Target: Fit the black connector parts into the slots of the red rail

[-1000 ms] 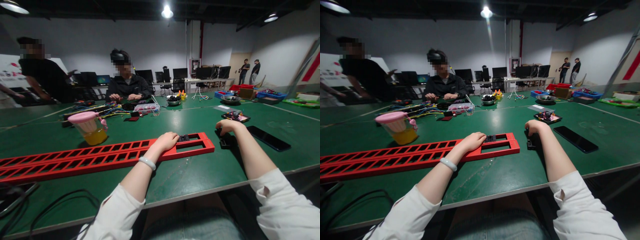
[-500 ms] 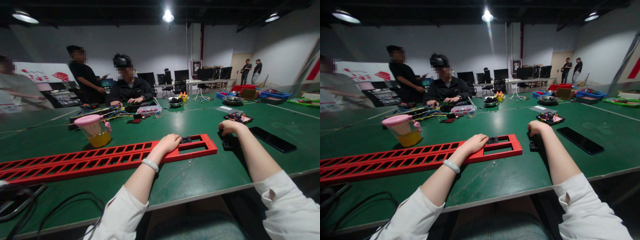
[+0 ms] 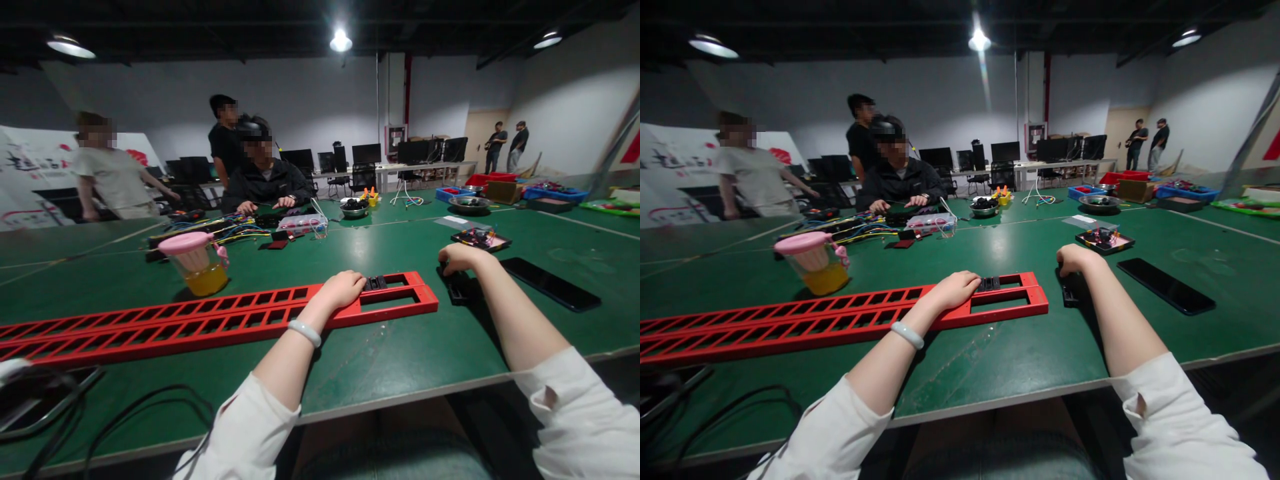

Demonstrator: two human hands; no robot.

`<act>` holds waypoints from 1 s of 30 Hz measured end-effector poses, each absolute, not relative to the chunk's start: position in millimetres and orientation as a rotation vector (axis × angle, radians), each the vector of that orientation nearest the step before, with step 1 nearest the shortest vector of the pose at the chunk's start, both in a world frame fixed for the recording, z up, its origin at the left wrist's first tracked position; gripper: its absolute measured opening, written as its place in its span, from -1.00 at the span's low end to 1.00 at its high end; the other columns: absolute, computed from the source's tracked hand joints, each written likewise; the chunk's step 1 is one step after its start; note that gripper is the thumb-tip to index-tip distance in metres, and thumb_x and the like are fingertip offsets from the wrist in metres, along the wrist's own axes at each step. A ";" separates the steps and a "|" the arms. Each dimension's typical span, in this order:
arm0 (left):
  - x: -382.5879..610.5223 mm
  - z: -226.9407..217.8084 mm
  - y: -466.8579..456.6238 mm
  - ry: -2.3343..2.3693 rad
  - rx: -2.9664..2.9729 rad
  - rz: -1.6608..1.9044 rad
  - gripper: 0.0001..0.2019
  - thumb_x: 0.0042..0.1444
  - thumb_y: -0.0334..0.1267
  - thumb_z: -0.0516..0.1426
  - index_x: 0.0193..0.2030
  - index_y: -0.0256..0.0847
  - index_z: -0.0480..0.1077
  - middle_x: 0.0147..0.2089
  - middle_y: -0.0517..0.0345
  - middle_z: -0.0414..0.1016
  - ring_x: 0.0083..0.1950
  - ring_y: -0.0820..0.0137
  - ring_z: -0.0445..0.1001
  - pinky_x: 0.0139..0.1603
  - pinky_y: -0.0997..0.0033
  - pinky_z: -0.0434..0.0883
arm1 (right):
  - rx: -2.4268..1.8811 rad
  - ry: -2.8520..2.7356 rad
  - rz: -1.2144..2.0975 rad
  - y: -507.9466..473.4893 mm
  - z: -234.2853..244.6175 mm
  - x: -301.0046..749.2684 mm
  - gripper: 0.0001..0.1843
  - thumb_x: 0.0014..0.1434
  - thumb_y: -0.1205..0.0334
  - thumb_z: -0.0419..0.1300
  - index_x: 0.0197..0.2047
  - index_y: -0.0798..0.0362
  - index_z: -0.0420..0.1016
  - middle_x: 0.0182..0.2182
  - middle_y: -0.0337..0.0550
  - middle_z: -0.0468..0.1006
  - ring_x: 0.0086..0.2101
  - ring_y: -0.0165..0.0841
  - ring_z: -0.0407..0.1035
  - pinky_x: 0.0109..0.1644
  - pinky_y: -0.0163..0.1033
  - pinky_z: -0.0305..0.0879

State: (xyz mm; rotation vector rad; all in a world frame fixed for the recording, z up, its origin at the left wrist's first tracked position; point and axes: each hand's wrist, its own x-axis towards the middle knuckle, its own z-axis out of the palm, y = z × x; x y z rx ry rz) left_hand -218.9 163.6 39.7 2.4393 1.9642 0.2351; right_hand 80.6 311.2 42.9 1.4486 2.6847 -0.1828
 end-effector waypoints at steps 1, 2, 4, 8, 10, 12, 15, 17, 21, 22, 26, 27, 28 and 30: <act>-218.2 40.4 163.2 1.973 2.432 0.232 -0.57 0.18 -0.07 -0.21 -0.16 -0.18 0.41 -0.10 0.06 0.44 -0.08 0.34 0.38 -0.05 0.44 0.25 | 1.446 2.685 -0.183 312.0 42.3 80.3 -0.54 -0.20 0.21 0.27 -0.15 0.11 0.46 -0.22 -0.03 0.51 -0.26 -0.22 0.39 -0.27 -0.28 0.25; -217.6 41.1 162.8 1.980 2.427 0.230 -0.57 0.18 -0.07 -0.20 -0.16 -0.18 0.41 -0.10 0.06 0.44 -0.08 0.34 0.38 -0.05 0.44 0.25 | 1.440 2.685 -0.181 312.7 41.6 79.9 -0.55 -0.21 0.21 0.27 -0.16 0.10 0.47 -0.23 -0.04 0.51 -0.26 -0.23 0.39 -0.27 -0.29 0.25; -216.4 42.3 162.1 1.988 2.425 0.225 -0.58 0.18 -0.07 -0.20 -0.17 -0.19 0.42 -0.10 0.05 0.44 -0.09 0.34 0.39 -0.06 0.43 0.26 | 1.424 2.681 -0.170 313.8 40.5 79.0 -0.56 -0.21 0.21 0.27 -0.17 0.09 0.47 -0.23 -0.05 0.51 -0.25 -0.23 0.39 -0.27 -0.30 0.25; -215.0 44.3 160.7 1.994 2.426 0.226 -0.58 0.18 -0.08 -0.19 -0.18 -0.19 0.42 -0.11 0.05 0.45 -0.09 0.33 0.40 -0.07 0.43 0.26 | 1.401 2.690 -0.147 314.2 39.6 77.7 -0.57 -0.20 0.19 0.26 -0.18 0.09 0.48 -0.23 -0.05 0.51 -0.26 -0.24 0.39 -0.29 -0.30 0.24; -214.4 45.4 159.8 2.004 2.415 0.228 -0.59 0.18 -0.08 -0.19 -0.18 -0.19 0.42 -0.11 0.05 0.45 -0.09 0.33 0.40 -0.07 0.43 0.27 | 1.406 2.688 -0.155 314.6 39.0 77.6 -0.57 -0.19 0.19 0.25 -0.17 0.09 0.48 -0.24 -0.05 0.51 -0.27 -0.25 0.39 -0.29 -0.30 0.24; -214.0 46.3 159.0 2.011 2.403 0.227 -0.59 0.18 -0.08 -0.19 -0.18 -0.19 0.42 -0.11 0.05 0.45 -0.09 0.33 0.40 -0.06 0.44 0.26 | 1.412 2.682 -0.162 315.9 37.8 77.7 -0.57 -0.19 0.18 0.25 -0.17 0.08 0.47 -0.24 -0.06 0.51 -0.27 -0.26 0.39 -0.28 -0.30 0.24; -213.6 46.8 158.4 2.011 2.396 0.222 -0.59 0.17 -0.08 -0.18 -0.17 -0.19 0.41 -0.10 0.05 0.45 -0.08 0.33 0.39 -0.06 0.44 0.26 | 1.408 2.673 -0.161 318.9 35.6 77.8 -0.56 -0.19 0.17 0.25 -0.16 0.08 0.47 -0.24 -0.07 0.51 -0.26 -0.26 0.39 -0.27 -0.30 0.24; -213.7 46.7 158.4 2.007 2.398 0.222 -0.59 0.18 -0.07 -0.19 -0.17 -0.18 0.41 -0.10 0.05 0.45 -0.08 0.33 0.39 -0.05 0.43 0.26 | 1.407 2.671 -0.160 320.5 34.6 77.7 -0.55 -0.19 0.16 0.25 -0.15 0.08 0.47 -0.23 -0.06 0.51 -0.26 -0.26 0.38 -0.27 -0.30 0.24; -214.1 46.1 159.0 2.001 2.404 0.226 -0.58 0.18 -0.07 -0.20 -0.17 -0.18 0.41 -0.10 0.05 0.45 -0.08 0.32 0.39 -0.06 0.43 0.26 | 1.404 2.688 -0.179 320.7 34.3 77.5 -0.55 -0.19 0.16 0.25 -0.16 0.08 0.47 -0.24 -0.06 0.51 -0.26 -0.25 0.39 -0.25 -0.30 0.25; -214.1 46.0 159.1 2.002 2.400 0.226 -0.58 0.18 -0.07 -0.20 -0.17 -0.18 0.42 -0.10 0.04 0.45 -0.08 0.32 0.39 -0.06 0.43 0.26 | 1.404 2.691 -0.182 320.3 34.4 77.6 -0.55 -0.19 0.16 0.25 -0.16 0.09 0.47 -0.24 -0.05 0.51 -0.26 -0.25 0.39 -0.25 -0.29 0.25; -214.1 46.2 159.1 2.009 2.389 0.226 -0.59 0.17 -0.08 -0.19 -0.18 -0.19 0.42 -0.11 0.05 0.45 -0.09 0.31 0.39 -0.06 0.43 0.26 | 1.407 2.701 -0.182 318.7 35.3 77.7 -0.55 -0.18 0.15 0.24 -0.15 0.09 0.46 -0.23 -0.05 0.51 -0.26 -0.25 0.39 -0.27 -0.29 0.26; -214.1 46.1 159.1 2.009 2.390 0.228 -0.59 0.17 -0.08 -0.19 -0.18 -0.19 0.42 -0.11 0.05 0.45 -0.09 0.31 0.39 -0.07 0.43 0.26 | 1.410 2.701 -0.187 318.3 35.5 77.7 -0.55 -0.18 0.15 0.24 -0.15 0.09 0.46 -0.23 -0.05 0.51 -0.26 -0.25 0.39 -0.27 -0.29 0.26; -214.2 46.0 159.0 2.008 2.392 0.229 -0.59 0.17 -0.08 -0.18 -0.17 -0.18 0.42 -0.11 0.05 0.46 -0.09 0.31 0.39 -0.07 0.43 0.26 | 1.413 2.700 -0.193 318.0 35.7 77.7 -0.56 -0.18 0.15 0.24 -0.15 0.09 0.46 -0.23 -0.05 0.51 -0.27 -0.25 0.39 -0.27 -0.29 0.26; -214.7 45.6 159.1 2.007 2.395 0.231 -0.59 0.17 -0.08 -0.18 -0.17 -0.18 0.41 -0.11 0.05 0.46 -0.08 0.32 0.39 -0.06 0.43 0.26 | 1.422 2.700 -0.207 317.3 35.9 77.6 -0.56 -0.18 0.15 0.24 -0.16 0.08 0.46 -0.23 -0.06 0.51 -0.27 -0.26 0.39 -0.27 -0.29 0.26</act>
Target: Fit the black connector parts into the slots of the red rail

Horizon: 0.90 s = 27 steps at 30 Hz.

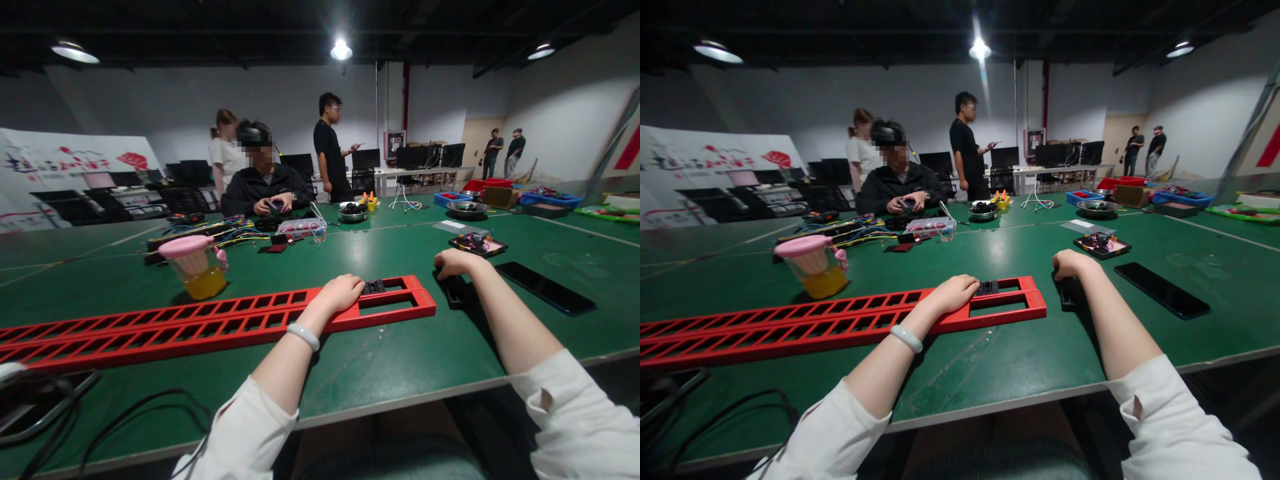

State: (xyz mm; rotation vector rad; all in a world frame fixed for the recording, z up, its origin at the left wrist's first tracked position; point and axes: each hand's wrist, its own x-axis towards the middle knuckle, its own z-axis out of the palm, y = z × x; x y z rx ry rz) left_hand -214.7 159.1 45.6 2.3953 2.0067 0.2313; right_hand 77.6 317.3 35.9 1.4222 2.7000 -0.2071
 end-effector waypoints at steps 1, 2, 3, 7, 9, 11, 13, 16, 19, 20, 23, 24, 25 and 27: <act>-215.1 45.2 159.3 2.007 2.396 0.231 -0.59 0.17 -0.08 -0.19 -0.17 -0.18 0.41 -0.11 0.06 0.45 -0.08 0.32 0.39 -0.06 0.43 0.26 | 1.427 2.704 -0.214 317.0 35.9 77.5 -0.56 -0.18 0.15 0.24 -0.16 0.08 0.46 -0.23 -0.06 0.51 -0.26 -0.26 0.39 -0.27 -0.30 0.26; -215.7 44.7 159.5 2.007 2.397 0.229 -0.59 0.17 -0.07 -0.19 -0.17 -0.18 0.41 -0.11 0.06 0.45 -0.08 0.32 0.39 -0.07 0.43 0.26 | 1.431 2.709 -0.221 316.8 35.8 77.4 -0.56 -0.18 0.15 0.24 -0.16 0.08 0.46 -0.22 -0.07 0.51 -0.26 -0.26 0.39 -0.27 -0.30 0.26; -216.4 44.1 159.9 2.006 2.400 0.229 -0.59 0.17 -0.07 -0.19 -0.17 -0.17 0.41 -0.11 0.06 0.45 -0.09 0.32 0.39 -0.07 0.43 0.26 | 1.435 2.714 -0.230 316.7 35.5 77.2 -0.56 -0.18 0.15 0.24 -0.16 0.08 0.46 -0.22 -0.07 0.51 -0.26 -0.26 0.39 -0.26 -0.30 0.26; -220.1 40.8 161.6 1.985 2.423 0.243 -0.57 0.17 -0.05 -0.21 -0.18 -0.16 0.42 -0.12 0.06 0.45 -0.11 0.32 0.40 -0.08 0.42 0.26 | 1.455 2.718 -0.253 316.8 33.9 76.0 -0.57 -0.18 0.16 0.25 -0.16 0.07 0.47 -0.22 -0.08 0.51 -0.24 -0.27 0.39 -0.23 -0.31 0.26; -221.8 39.2 162.4 1.966 2.439 0.261 -0.56 0.17 -0.04 -0.22 -0.19 -0.17 0.42 -0.13 0.05 0.45 -0.12 0.33 0.40 -0.08 0.42 0.27 | 1.469 2.724 -0.243 316.8 33.1 75.3 -0.56 -0.18 0.16 0.25 -0.16 0.08 0.47 -0.22 -0.07 0.51 -0.23 -0.27 0.39 -0.22 -0.31 0.27; -223.1 37.9 163.2 1.952 2.450 0.272 -0.55 0.17 -0.04 -0.23 -0.19 -0.17 0.41 -0.14 0.05 0.45 -0.13 0.34 0.40 -0.08 0.42 0.27 | 1.476 2.732 -0.232 316.6 32.7 74.9 -0.56 -0.18 0.16 0.25 -0.16 0.07 0.47 -0.22 -0.07 0.51 -0.23 -0.27 0.39 -0.21 -0.31 0.27; -223.8 37.1 163.9 1.951 2.449 0.270 -0.55 0.17 -0.03 -0.23 -0.19 -0.17 0.41 -0.14 0.05 0.44 -0.12 0.34 0.40 -0.07 0.42 0.27 | 1.481 2.732 -0.237 316.3 32.6 74.8 -0.58 -0.18 0.16 0.26 -0.17 0.06 0.47 -0.22 -0.07 0.51 -0.23 -0.27 0.39 -0.21 -0.31 0.27; -224.5 36.1 164.6 1.955 2.441 0.260 -0.55 0.17 -0.03 -0.23 -0.18 -0.17 0.41 -0.13 0.05 0.44 -0.12 0.34 0.39 -0.06 0.42 0.26 | 1.485 2.730 -0.260 316.3 32.3 75.1 -0.59 -0.17 0.16 0.26 -0.18 0.06 0.48 -0.23 -0.08 0.52 -0.23 -0.27 0.39 -0.20 -0.31 0.27; -225.0 35.4 164.9 1.954 2.452 0.260 -0.54 0.17 -0.02 -0.24 -0.18 -0.17 0.41 -0.13 0.05 0.44 -0.13 0.34 0.39 -0.07 0.42 0.26 | 1.480 2.736 -0.275 316.5 32.0 75.4 -0.59 -0.17 0.17 0.26 -0.18 0.06 0.48 -0.23 -0.08 0.52 -0.25 -0.27 0.40 -0.21 -0.31 0.27; -225.0 35.3 164.9 1.956 2.455 0.260 -0.54 0.17 -0.02 -0.24 -0.18 -0.17 0.41 -0.13 0.04 0.44 -0.13 0.34 0.39 -0.08 0.42 0.26 | 1.482 2.736 -0.280 316.5 32.0 75.4 -0.59 -0.17 0.17 0.26 -0.17 0.06 0.48 -0.23 -0.07 0.52 -0.25 -0.27 0.40 -0.21 -0.31 0.27; -224.8 35.3 164.7 1.957 2.457 0.259 -0.54 0.17 -0.03 -0.24 -0.17 -0.16 0.41 -0.12 0.04 0.44 -0.12 0.33 0.39 -0.07 0.42 0.26 | 1.493 2.732 -0.291 315.9 32.3 75.4 -0.59 -0.18 0.17 0.26 -0.18 0.06 0.48 -0.24 -0.07 0.52 -0.25 -0.28 0.40 -0.22 -0.32 0.27; -224.6 35.4 164.7 1.957 2.454 0.257 -0.54 0.17 -0.03 -0.23 -0.17 -0.17 0.41 -0.12 0.04 0.44 -0.11 0.33 0.39 -0.06 0.42 0.26 | 1.494 2.729 -0.293 315.5 32.5 75.4 -0.59 -0.18 0.16 0.26 -0.18 0.06 0.48 -0.24 -0.08 0.52 -0.26 -0.28 0.40 -0.23 -0.32 0.27; -224.5 35.4 164.6 1.958 2.452 0.256 -0.54 0.17 -0.03 -0.23 -0.17 -0.17 0.41 -0.12 0.04 0.44 -0.11 0.33 0.39 -0.06 0.42 0.26 | 1.496 2.724 -0.292 315.1 32.8 75.3 -0.59 -0.18 0.16 0.26 -0.18 0.06 0.48 -0.25 -0.08 0.52 -0.27 -0.28 0.40 -0.24 -0.32 0.27; -224.4 35.4 164.6 1.961 2.451 0.256 -0.54 0.17 -0.02 -0.24 -0.18 -0.17 0.41 -0.13 0.04 0.44 -0.12 0.33 0.39 -0.07 0.41 0.26 | 1.491 2.726 -0.286 314.0 33.8 75.0 -0.59 -0.18 0.16 0.26 -0.18 0.06 0.48 -0.25 -0.09 0.52 -0.28 -0.29 0.40 -0.27 -0.34 0.27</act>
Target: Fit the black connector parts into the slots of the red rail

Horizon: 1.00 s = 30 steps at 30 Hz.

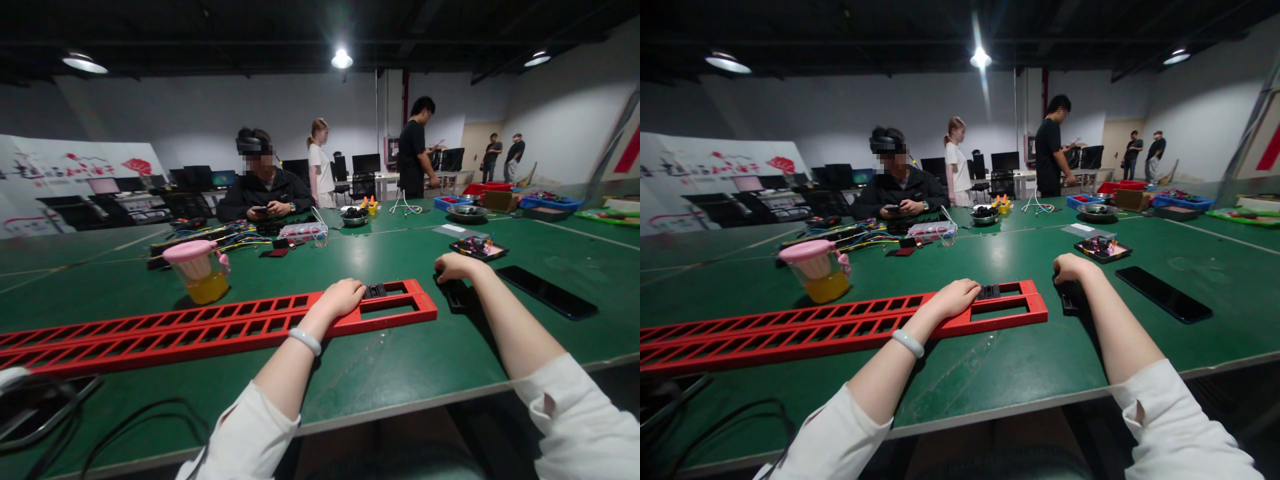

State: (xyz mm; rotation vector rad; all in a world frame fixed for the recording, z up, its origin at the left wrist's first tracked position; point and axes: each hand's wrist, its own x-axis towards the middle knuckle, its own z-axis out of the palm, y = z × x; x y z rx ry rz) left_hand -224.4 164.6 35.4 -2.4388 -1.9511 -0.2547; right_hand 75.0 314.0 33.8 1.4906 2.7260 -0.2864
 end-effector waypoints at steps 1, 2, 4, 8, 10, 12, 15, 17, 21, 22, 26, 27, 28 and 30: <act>-224.4 35.3 164.6 -1.949 -2.437 -0.256 -0.53 0.17 -0.02 -0.24 -0.18 -0.17 0.41 -0.13 0.03 0.44 -0.12 0.33 0.39 -0.07 0.41 0.26 | 1.484 2.735 -0.283 313.2 34.6 74.7 -0.59 -0.18 0.15 0.26 -0.19 0.07 0.48 -0.26 -0.09 0.52 -0.29 -0.30 0.40 -0.28 -0.34 0.27; -224.4 35.2 164.5 -1.943 -2.437 -0.261 -0.53 0.17 -0.02 -0.24 -0.19 -0.17 0.41 -0.13 0.03 0.44 -0.13 0.33 0.40 -0.08 0.41 0.26 | 1.477 2.748 -0.279 312.3 35.8 74.1 -0.59 -0.18 0.15 0.26 -0.20 0.07 0.48 -0.26 -0.09 0.52 -0.29 -0.30 0.40 -0.30 -0.34 0.26; -224.3 35.3 164.2 -1.931 -2.439 -0.267 -0.53 0.17 -0.02 -0.24 -0.19 -0.17 0.41 -0.14 0.03 0.44 -0.14 0.33 0.40 -0.09 0.41 0.27 | 1.472 2.778 -0.270 309.7 39.2 72.1 -0.62 -0.17 0.13 0.25 -0.22 0.09 0.49 -0.27 -0.08 0.52 -0.31 -0.30 0.39 -0.32 -0.34 0.25; -222.6 37.3 162.1 -1.954 -2.433 -0.253 -0.55 0.17 -0.03 -0.23 -0.19 -0.17 0.41 -0.14 0.04 0.44 -0.13 0.33 0.39 -0.08 0.41 0.27 | 1.494 2.856 -0.217 302.3 48.8 66.0 -0.66 -0.11 0.09 0.21 -0.26 0.10 0.49 -0.29 -0.07 0.52 -0.30 -0.29 0.38 -0.28 -0.34 0.24; -221.7 38.5 161.1 -1.967 -2.430 -0.244 -0.55 0.17 -0.04 -0.22 -0.19 -0.17 0.41 -0.13 0.04 0.44 -0.12 0.33 0.39 -0.08 0.41 0.26 | 1.481 2.950 -0.146 298.5 52.8 63.2 -0.65 -0.08 0.07 0.19 -0.25 0.10 0.48 -0.27 -0.06 0.51 -0.26 -0.28 0.36 -0.24 -0.34 0.23; -221.4 39.0 160.7 -1.966 -2.433 -0.242 -0.55 0.17 -0.04 -0.22 -0.18 -0.17 0.41 -0.12 0.04 0.44 -0.12 0.33 0.39 -0.08 0.41 0.27 | 1.465 3.066 -0.072 295.5 55.1 61.5 -0.63 -0.06 0.05 0.17 -0.23 0.12 0.46 -0.25 -0.04 0.48 -0.24 -0.27 0.35 -0.20 -0.33 0.22; -221.9 38.4 161.2 -1.938 -2.439 -0.259 -0.55 0.18 -0.04 -0.23 -0.18 -0.17 0.41 -0.13 0.04 0.44 -0.13 0.33 0.40 -0.08 0.41 0.27 | 1.455 3.237 -0.010 292.1 55.6 59.7 -0.60 -0.03 0.04 0.15 -0.19 0.14 0.43 -0.26 -0.02 0.44 -0.26 -0.29 0.33 -0.17 -0.32 0.22; -222.3 37.9 161.3 -1.928 -2.440 -0.271 -0.54 0.18 -0.04 -0.23 -0.18 -0.17 0.41 -0.13 0.04 0.45 -0.13 0.32 0.40 -0.09 0.41 0.27 | 1.467 3.328 -0.001 289.2 55.6 57.2 -0.60 -0.02 0.04 0.15 -0.17 0.14 0.41 -0.27 -0.03 0.42 -0.30 -0.31 0.33 -0.18 -0.31 0.23; -221.3 39.5 159.7 -1.972 -2.422 -0.262 -0.56 0.17 -0.05 -0.21 -0.18 -0.16 0.41 -0.12 0.05 0.45 -0.11 0.31 0.40 -0.08 0.40 0.27 | 1.479 3.489 -0.108 277.3 58.3 46.5 -0.60 -0.01 0.06 0.15 -0.13 0.13 0.38 -0.25 -0.05 0.38 -0.41 -0.38 0.33 -0.23 -0.30 0.26; -220.8 40.2 159.1 -1.985 -2.415 -0.258 -0.57 0.17 -0.05 -0.21 -0.18 -0.16 0.42 -0.12 0.05 0.45 -0.11 0.30 0.40 -0.07 0.40 0.26 | 1.450 3.525 -0.153 273.4 59.2 43.1 -0.60 -0.01 0.07 0.15 -0.13 0.12 0.37 -0.25 -0.05 0.37 -0.42 -0.40 0.33 -0.24 -0.31 0.26; -218.8 42.2 157.9 -2.000 -2.406 -0.248 -0.57 0.17 -0.05 -0.20 -0.19 -0.17 0.42 -0.12 0.05 0.45 -0.11 0.30 0.40 -0.08 0.40 0.27 | 1.256 3.624 -0.265 260.7 59.6 29.7 -0.62 -0.02 0.09 0.16 -0.14 0.11 0.36 -0.25 -0.07 0.36 -0.43 -0.42 0.34 -0.25 -0.31 0.28; -218.5 42.4 157.9 -1.991 -2.411 -0.248 -0.57 0.17 -0.05 -0.21 -0.20 -0.17 0.42 -0.12 0.05 0.45 -0.12 0.31 0.40 -0.08 0.40 0.27 | 1.207 3.633 -0.287 258.9 58.6 26.8 -0.62 -0.02 0.09 0.17 -0.14 0.11 0.37 -0.25 -0.08 0.35 -0.43 -0.42 0.34 -0.26 -0.31 0.28; -218.2 42.4 158.0 -1.981 -2.416 -0.248 -0.57 0.17 -0.05 -0.21 -0.21 -0.18 0.42 -0.13 0.04 0.45 -0.12 0.31 0.40 -0.09 0.40 0.28 | 1.165 3.637 -0.304 257.7 57.3 24.0 -0.61 -0.02 0.09 0.17 -0.14 0.11 0.37 -0.25 -0.07 0.35 -0.43 -0.43 0.34 -0.26 -0.31 0.28; -217.6 42.4 158.2 -1.977 -2.418 -0.247 -0.57 0.17 -0.06 -0.20 -0.21 -0.18 0.42 -0.12 0.04 0.45 -0.12 0.31 0.40 -0.08 0.40 0.27 | 1.098 3.635 -0.316 256.0 54.4 18.9 -0.61 -0.02 0.09 0.18 -0.13 0.11 0.37 -0.25 -0.07 0.35 -0.43 -0.42 0.34 -0.26 -0.31 0.29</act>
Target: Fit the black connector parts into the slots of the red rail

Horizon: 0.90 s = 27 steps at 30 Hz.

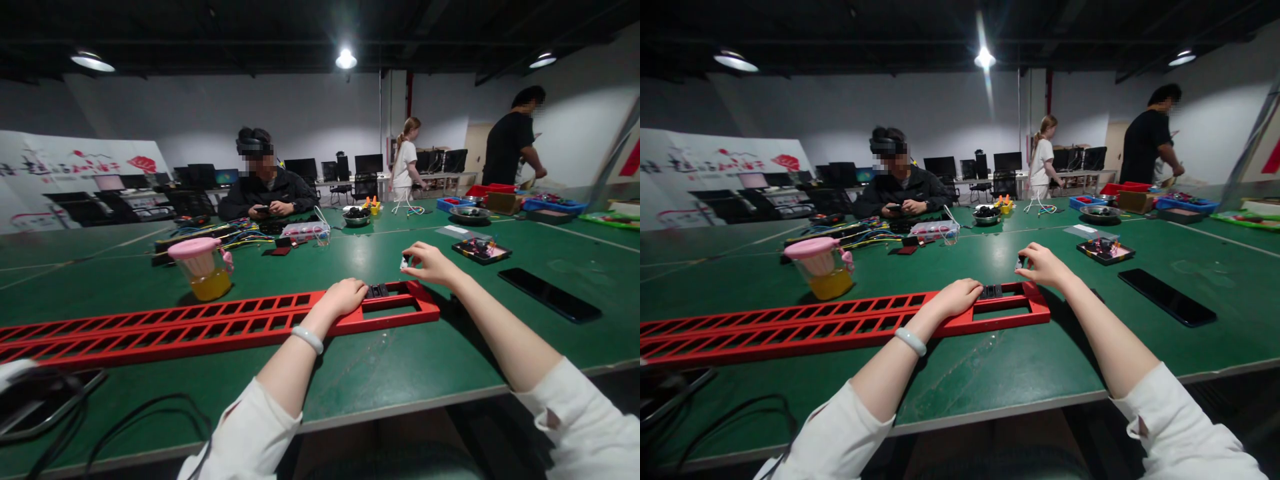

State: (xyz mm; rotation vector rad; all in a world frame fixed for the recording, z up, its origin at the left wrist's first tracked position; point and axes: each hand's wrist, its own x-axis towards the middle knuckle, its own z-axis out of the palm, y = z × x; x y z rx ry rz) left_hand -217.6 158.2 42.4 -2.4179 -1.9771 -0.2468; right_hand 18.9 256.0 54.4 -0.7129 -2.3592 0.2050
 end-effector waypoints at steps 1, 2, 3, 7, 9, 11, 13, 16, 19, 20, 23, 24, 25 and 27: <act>-217.3 42.5 158.3 -1.984 -2.413 -0.244 -0.57 0.17 -0.06 -0.20 -0.21 -0.18 0.42 -0.12 0.04 0.45 -0.11 0.31 0.40 -0.08 0.41 0.27 | -0.700 -2.371 0.203 255.3 52.9 16.6 -0.60 -0.02 0.09 0.17 -0.12 0.11 0.37 -0.25 -0.07 0.35 -0.42 -0.42 0.34 -0.26 -0.30 0.29; -216.9 42.6 158.2 -1.993 -2.408 -0.242 -0.58 0.17 -0.06 -0.20 -0.20 -0.18 0.42 -0.12 0.04 0.45 -0.10 0.31 0.40 -0.07 0.41 0.27 | -0.686 -2.379 0.198 254.7 51.5 14.3 -0.60 -0.01 0.09 0.17 -0.11 0.10 0.37 -0.25 -0.06 0.35 -0.41 -0.42 0.34 -0.25 -0.29 0.29; -216.6 42.8 158.2 -2.000 -2.404 -0.238 -0.58 0.17 -0.07 -0.20 -0.19 -0.18 0.42 -0.11 0.04 0.45 -0.10 0.31 0.40 -0.07 0.41 0.26 | -0.668 -2.385 0.194 254.0 50.1 12.2 -0.60 0.00 0.09 0.16 -0.10 0.10 0.37 -0.25 -0.06 0.36 -0.40 -0.41 0.34 -0.24 -0.29 0.29; -216.7 42.2 159.0 -1.990 -2.407 -0.226 -0.58 0.18 -0.07 -0.20 -0.19 -0.18 0.42 -0.11 0.06 0.45 -0.10 0.32 0.40 -0.07 0.43 0.26 | -0.578 -2.393 0.210 252.4 43.8 4.8 -0.61 0.02 0.11 0.15 -0.08 0.10 0.38 -0.24 -0.05 0.37 -0.37 -0.39 0.34 -0.22 -0.26 0.29; -218.1 40.4 160.3 -1.977 -2.410 -0.227 -0.58 0.18 -0.07 -0.20 -0.18 -0.18 0.41 -0.12 0.05 0.45 -0.11 0.33 0.40 -0.07 0.43 0.26 | -0.545 -2.412 0.229 252.1 40.7 2.0 -0.61 0.02 0.11 0.15 -0.09 0.11 0.39 -0.24 -0.04 0.38 -0.36 -0.38 0.34 -0.22 -0.24 0.30; -220.2 37.6 162.1 -1.950 -2.420 -0.238 -0.57 0.18 -0.07 -0.21 -0.18 -0.18 0.41 -0.12 0.05 0.45 -0.11 0.33 0.40 -0.07 0.42 0.26 | -0.519 -2.444 0.258 251.6 38.3 -0.2 -0.61 0.03 0.12 0.15 -0.08 0.11 0.39 -0.23 -0.03 0.38 -0.33 -0.36 0.34 -0.20 -0.23 0.30; -222.6 34.3 164.0 -1.911 -2.436 -0.257 -0.56 0.19 -0.06 -0.22 -0.17 -0.18 0.41 -0.13 0.04 0.45 -0.12 0.33 0.40 -0.07 0.42 0.26 | -0.502 -2.476 0.295 250.5 37.0 -2.0 -0.60 0.02 0.13 0.16 -0.06 0.11 0.39 -0.21 -0.03 0.39 -0.30 -0.34 0.35 -0.18 -0.22 0.29; -225.2 30.3 166.5 -1.874 -2.449 -0.280 -0.54 0.19 -0.05 -0.24 -0.17 -0.18 0.40 -0.14 0.04 0.45 -0.13 0.34 0.40 -0.08 0.42 0.26 | -0.502 -2.508 0.369 248.2 36.6 -4.3 -0.59 -0.01 0.17 0.18 -0.06 0.11 0.40 -0.21 -0.04 0.40 -0.26 -0.33 0.35 -0.13 -0.23 0.28; -226.2 29.1 167.7 -1.872 -2.448 -0.276 -0.53 0.19 -0.04 -0.25 -0.18 -0.18 0.41 -0.15 0.04 0.45 -0.14 0.34 0.40 -0.09 0.42 0.26 | -0.519 -2.522 0.459 246.7 36.3 -5.9 -0.59 -0.03 0.20 0.20 -0.07 0.10 0.41 -0.21 -0.05 0.42 -0.24 -0.32 0.35 -0.13 -0.24 0.27; -226.2 29.3 167.8 -1.874 -2.447 -0.269 -0.53 0.18 -0.03 -0.25 -0.18 -0.18 0.41 -0.15 0.04 0.45 -0.14 0.33 0.41 -0.09 0.42 0.27 | -0.528 -2.524 0.485 246.6 36.0 -6.2 -0.59 -0.04 0.21 0.21 -0.07 0.10 0.41 -0.20 -0.06 0.42 -0.24 -0.32 0.35 -0.14 -0.24 0.27; -225.5 30.6 167.4 -1.889 -2.441 -0.253 -0.52 0.18 -0.02 -0.25 -0.20 -0.18 0.41 -0.16 0.03 0.45 -0.15 0.32 0.41 -0.10 0.41 0.27 | -0.546 -2.535 0.537 247.2 35.0 -6.6 -0.59 -0.05 0.21 0.21 -0.08 0.09 0.42 -0.19 -0.06 0.42 -0.25 -0.32 0.36 -0.16 -0.25 0.28; -225.3 31.1 167.2 -1.892 -2.440 -0.252 -0.52 0.18 -0.02 -0.25 -0.19 -0.18 0.41 -0.16 0.03 0.45 -0.15 0.32 0.41 -0.10 0.41 0.27 | -0.548 -2.539 0.549 247.6 34.8 -6.5 -0.59 -0.05 0.21 0.21 -0.08 0.10 0.42 -0.19 -0.06 0.43 -0.26 -0.32 0.36 -0.16 -0.25 0.28; -225.2 31.4 167.0 -1.893 -2.442 -0.253 -0.52 0.18 -0.02 -0.25 -0.19 -0.18 0.41 -0.16 0.03 0.45 -0.15 0.32 0.41 -0.10 0.41 0.27 | -0.548 -2.544 0.557 248.0 34.8 -6.4 -0.59 -0.05 0.21 0.21 -0.08 0.10 0.42 -0.18 -0.05 0.43 -0.26 -0.32 0.36 -0.17 -0.25 0.28; -225.1 31.6 166.9 -1.885 -2.449 -0.259 -0.52 0.18 -0.02 -0.25 -0.19 -0.18 0.41 -0.16 0.04 0.45 -0.15 0.32 0.40 -0.11 0.41 0.27 | -0.550 -2.548 0.577 248.7 35.1 -5.8 -0.59 -0.05 0.21 0.21 -0.08 0.11 0.42 -0.18 -0.05 0.43 -0.26 -0.33 0.36 -0.18 -0.26 0.29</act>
